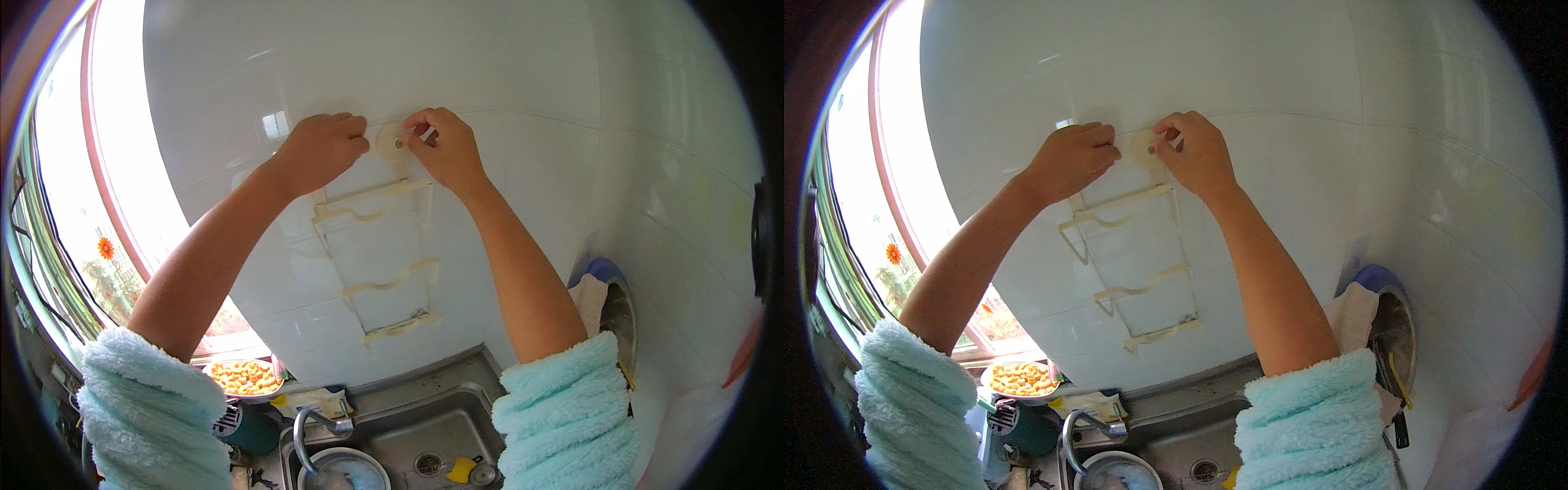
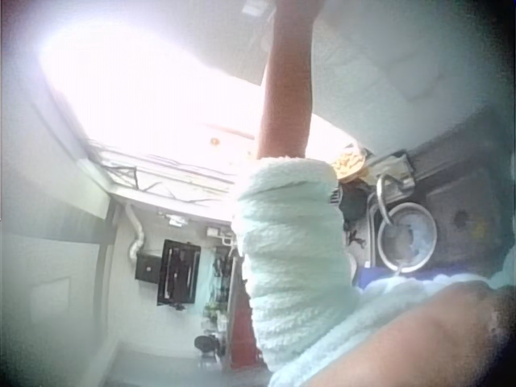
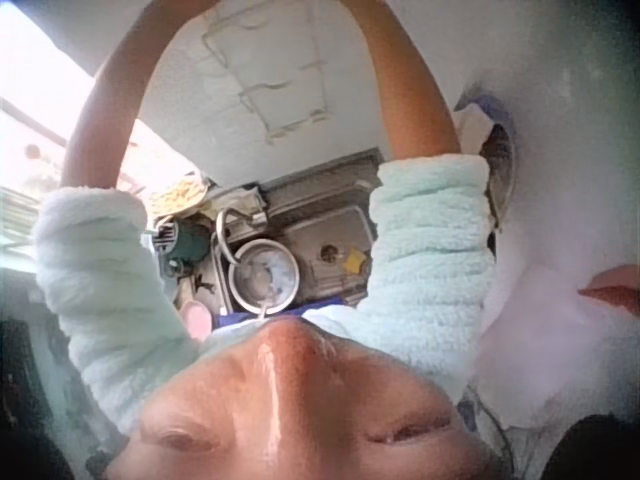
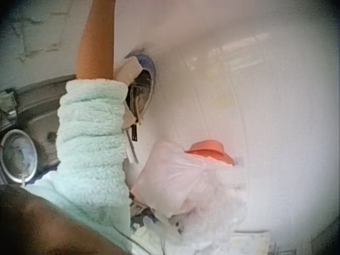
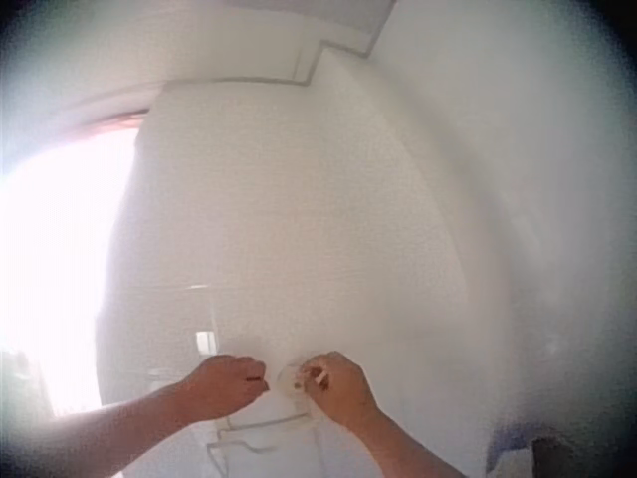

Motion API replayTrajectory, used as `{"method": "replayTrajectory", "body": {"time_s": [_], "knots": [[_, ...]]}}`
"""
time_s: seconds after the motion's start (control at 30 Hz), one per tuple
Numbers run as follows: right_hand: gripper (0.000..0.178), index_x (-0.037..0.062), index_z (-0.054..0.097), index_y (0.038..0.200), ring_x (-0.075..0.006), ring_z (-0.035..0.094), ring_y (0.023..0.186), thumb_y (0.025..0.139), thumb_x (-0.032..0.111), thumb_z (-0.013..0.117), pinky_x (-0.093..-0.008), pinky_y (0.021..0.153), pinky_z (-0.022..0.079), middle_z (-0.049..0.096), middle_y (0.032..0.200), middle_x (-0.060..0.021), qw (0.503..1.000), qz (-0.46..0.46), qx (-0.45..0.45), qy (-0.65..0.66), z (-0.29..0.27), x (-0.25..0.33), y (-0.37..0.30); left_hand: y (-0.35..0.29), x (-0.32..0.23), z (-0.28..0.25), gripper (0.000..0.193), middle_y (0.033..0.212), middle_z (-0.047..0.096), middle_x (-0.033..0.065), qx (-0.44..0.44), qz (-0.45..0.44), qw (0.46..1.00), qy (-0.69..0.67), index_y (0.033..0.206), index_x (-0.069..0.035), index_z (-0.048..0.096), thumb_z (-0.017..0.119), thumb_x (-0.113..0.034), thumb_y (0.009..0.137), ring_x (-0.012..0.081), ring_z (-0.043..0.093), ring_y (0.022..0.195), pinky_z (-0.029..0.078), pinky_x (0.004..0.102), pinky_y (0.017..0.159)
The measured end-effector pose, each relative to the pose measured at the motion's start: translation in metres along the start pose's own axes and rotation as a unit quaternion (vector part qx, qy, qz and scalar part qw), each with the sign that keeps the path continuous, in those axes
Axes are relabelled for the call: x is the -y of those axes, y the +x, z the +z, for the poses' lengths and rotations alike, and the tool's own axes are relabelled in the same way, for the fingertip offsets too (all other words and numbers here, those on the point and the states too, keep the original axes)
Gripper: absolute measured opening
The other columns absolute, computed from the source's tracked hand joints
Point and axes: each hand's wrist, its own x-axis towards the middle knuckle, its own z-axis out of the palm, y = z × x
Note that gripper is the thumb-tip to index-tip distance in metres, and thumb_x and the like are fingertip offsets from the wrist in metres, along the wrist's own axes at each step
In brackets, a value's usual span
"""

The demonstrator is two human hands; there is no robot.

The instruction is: The person removes a white plastic wall rack from a tiled wall, cleans the adhesive residue with a knife, and reattaches the rack using new adhesive pads. The person uses a knife to scrape the wall and handles the rack and adhesive pads by hand.

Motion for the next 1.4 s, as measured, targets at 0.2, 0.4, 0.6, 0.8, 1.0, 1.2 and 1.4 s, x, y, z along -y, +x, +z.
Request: {"method": "replayTrajectory", "body": {"time_s": [0.2, 0.4, 0.6, 0.8, 1.0, 1.2, 1.4], "knots": [[0.020, 0.0036, 0.074, 0.106, -0.0229, 0.070, 0.090, 0.089, 0.013, 0.081, -0.0356, 0.080, 0.059, 0.070, 0.102, -0.0102, 1.000, -0.025, -0.009, -0.015, 0.002, -0.002, 0.003, 0.012, -0.006, 0.010, 0.006, 0.096, 0.063, 0.0034, 0.029, 0.071, 0.993, 0.084, 0.085, -0.006, 0.069, 0.074, -0.008, 0.083, 0.0205, 0.065, 0.091, 0.059, 0.0357, 0.074], [0.017, 0.0032, 0.074, 0.102, -0.0224, 0.071, 0.090, 0.090, 0.013, 0.080, -0.0356, 0.080, 0.059, 0.071, 0.101, -0.0110, 1.000, -0.012, 0.003, 0.007, 0.005, -0.006, -0.001, 0.009, -0.011, 0.016, 0.006, 0.093, 0.061, 0.0021, -0.001, 0.085, 0.989, 0.117, 0.079, -0.008, 0.066, 0.072, -0.007, 0.079, 0.0193, 0.064, 0.090, 0.059, 0.0344, 0.069], [0.016, 0.0025, 0.075, 0.101, -0.0228, 0.072, 0.089, 0.090, 0.013, 0.079, -0.0359, 0.079, 0.059, 0.071, 0.099, -0.0114, 1.000, -0.021, -0.001, 0.013, 0.010, -0.006, -0.001, 0.010, -0.015, 0.027, 0.009, 0.095, 0.060, 0.0048, -0.008, 0.085, 0.989, 0.119, 0.083, -0.005, 0.067, 0.073, -0.007, 0.077, 0.0215, 0.064, 0.092, 0.059, 0.0352, 0.072], [0.015, 0.0041, 0.076, 0.104, -0.0107, 0.061, 0.075, 0.090, 0.011, 0.079, -0.0274, 0.069, 0.052, 0.069, 0.095, -0.0038, 0.999, -0.046, -0.008, 0.008, 0.011, -0.009, -0.001, 0.013, -0.008, 0.026, 0.011, 0.094, 0.059, 0.0073, 0.016, 0.138, 0.981, 0.138, 0.087, -0.004, 0.066, 0.072, -0.009, 0.079, 0.0239, 0.065, 0.092, 0.059, 0.0371, 0.078], [0.016, 0.0035, 0.076, 0.104, -0.0111, 0.063, 0.078, 0.091, 0.011, 0.079, -0.0278, 0.071, 0.053, 0.071, 0.096, -0.0040, 1.000, -0.019, -0.018, 0.014, 0.015, -0.008, 0.003, 0.000, -0.011, 0.015, 0.010, 0.094, 0.061, 0.0064, 0.076, 0.047, 0.988, 0.123, 0.090, -0.005, 0.068, 0.072, -0.010, 0.082, 0.0242, 0.066, 0.092, 0.058, 0.0368, 0.079], [0.014, 0.0033, 0.075, 0.105, -0.0108, 0.064, 0.081, 0.093, 0.011, 0.076, -0.0276, 0.073, 0.053, 0.072, 0.096, -0.0034, 0.999, -0.003, -0.028, 0.033, 0.015, -0.007, 0.001, -0.009, -0.020, 0.016, 0.033, 0.101, 0.064, 0.0066, 0.055, 0.008, 0.995, 0.083, 0.118, -0.005, 0.073, 0.072, -0.012, 0.086, 0.0238, 0.068, 0.098, 0.059, 0.0373, 0.079], [0.014, 0.0026, 0.075, 0.105, -0.0099, 0.063, 0.084, 0.095, 0.012, 0.075, -0.0267, 0.073, 0.052, 0.072, 0.096, -0.0030, 0.999, -0.002, -0.024, 0.029, 0.012, -0.011, -0.001, -0.015, -0.021, 0.017, 0.045, 0.108, 0.065, 0.0072, 0.077, 0.013, 0.992, 0.099, 0.135, -0.007, 0.066, 0.068, -0.013, 0.090, 0.0240, 0.067, 0.104, 0.059, 0.0384, 0.082]]}}
